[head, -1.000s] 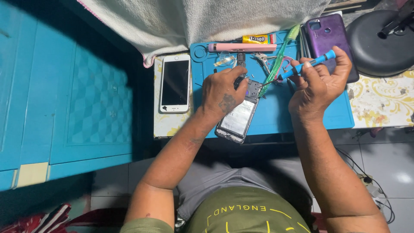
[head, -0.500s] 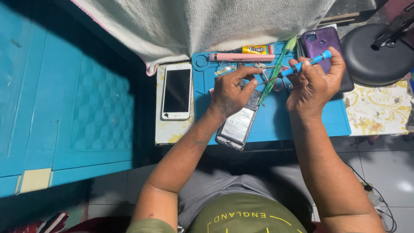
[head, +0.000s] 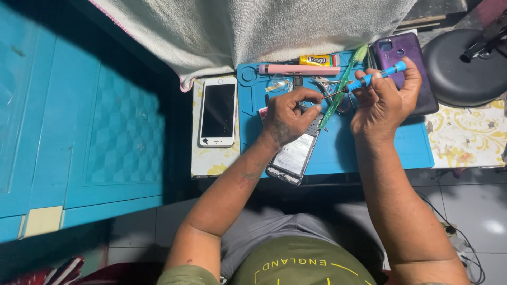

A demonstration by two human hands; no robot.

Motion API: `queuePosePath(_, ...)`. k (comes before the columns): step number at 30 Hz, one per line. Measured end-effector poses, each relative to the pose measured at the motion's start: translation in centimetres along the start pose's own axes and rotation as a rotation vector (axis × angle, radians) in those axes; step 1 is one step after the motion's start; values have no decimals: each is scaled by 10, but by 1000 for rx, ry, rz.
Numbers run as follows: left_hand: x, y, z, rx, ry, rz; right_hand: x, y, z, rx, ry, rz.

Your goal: Assembling a mobile phone by installing the battery and screwing the mid-frame components into place.

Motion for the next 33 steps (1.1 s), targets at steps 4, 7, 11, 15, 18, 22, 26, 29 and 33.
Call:
queuePosePath(4, 2, 0, 2, -16, 9, 23, -2, -3, 0, 6, -16, 2)
queuePosePath(7, 5, 0, 3, -36, 2, 23, -3, -3, -2, 12, -18, -9)
queuePosePath(11, 7, 1, 4, -67, -12, -12, -6, -4, -2, -2, -5, -14)
queuePosePath(15, 4, -1, 6, -72, -22, -61, -8, -6, -3, 14, -8, -9)
queuePosePath(18, 6, -1, 6, -72, -12, -54, -11, -9, -2, 16, -20, 1)
queuePosePath(22, 11, -1, 5, -80, -10, -45, -10, -9, -4, 18, 1, -2)
queuePosePath(26, 16, -1, 4, -63, -3, 7, -9, -8, -6, -2, 3, -6)
queuePosePath(29, 13, -2, 6, -42, 18, 44, -10, -8, -5, -6, 19, -8)
queuePosePath(33, 13, -3, 3, -5, 58, 67, -9, -4, -6, -17, 35, -17)
Point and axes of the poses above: each hand's wrist, its own y-axis away from the middle knuckle, its own z-axis out of the back of the hand, x = y × z, the point moved 7 cm from there along -y, towards the middle knuckle, and after that the axes turned 2 degrees about -y, right-handed, at the moved point
